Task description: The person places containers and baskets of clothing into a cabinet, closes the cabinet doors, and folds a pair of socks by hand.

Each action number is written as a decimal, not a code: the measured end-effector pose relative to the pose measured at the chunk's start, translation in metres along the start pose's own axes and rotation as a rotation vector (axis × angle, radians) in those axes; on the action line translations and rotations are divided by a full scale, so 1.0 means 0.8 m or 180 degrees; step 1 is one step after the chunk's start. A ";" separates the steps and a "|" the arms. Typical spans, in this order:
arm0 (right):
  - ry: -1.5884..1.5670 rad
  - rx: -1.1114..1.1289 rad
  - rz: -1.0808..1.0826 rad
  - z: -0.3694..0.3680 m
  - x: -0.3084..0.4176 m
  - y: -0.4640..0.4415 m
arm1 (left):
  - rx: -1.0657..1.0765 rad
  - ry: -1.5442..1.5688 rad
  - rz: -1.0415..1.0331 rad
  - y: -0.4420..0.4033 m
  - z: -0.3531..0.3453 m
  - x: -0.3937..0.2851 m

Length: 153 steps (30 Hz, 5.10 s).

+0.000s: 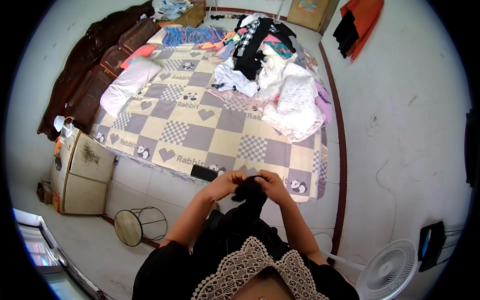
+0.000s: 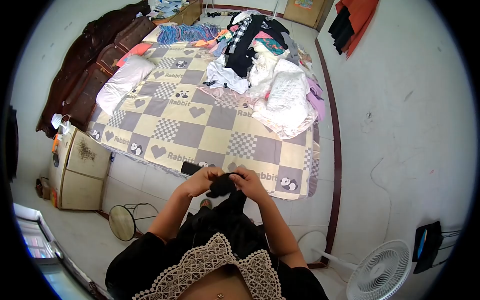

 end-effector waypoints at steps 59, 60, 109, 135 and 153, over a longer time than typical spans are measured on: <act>-0.1236 -0.0638 -0.0203 -0.078 0.020 -0.043 | -0.1497 -0.1542 -0.1220 0.040 0.028 0.005; -0.1201 -0.0568 -0.0107 -0.084 0.021 -0.050 | -0.1515 -0.1538 -0.1234 0.044 0.035 0.003; -0.0921 0.1443 0.0383 -0.195 0.085 -0.260 | -0.4176 -0.1256 -0.2588 0.072 0.142 -0.081; -0.2062 0.1993 -0.0552 -0.379 0.159 -0.272 | -0.3471 0.0505 -0.3098 0.254 0.200 -0.111; -0.1099 0.2554 -0.0699 -0.384 0.134 -0.294 | -0.1832 0.2402 -0.3416 0.227 0.171 -0.079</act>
Point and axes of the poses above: each hand's wrist, its own y-axis away from the middle knuckle, its own z-axis out of the back of the hand, x = y × z, the point moved 1 cm from there along -y, towards the middle knuckle, and after that the axes turned 15 degrees about y, right-handed, at the moved point
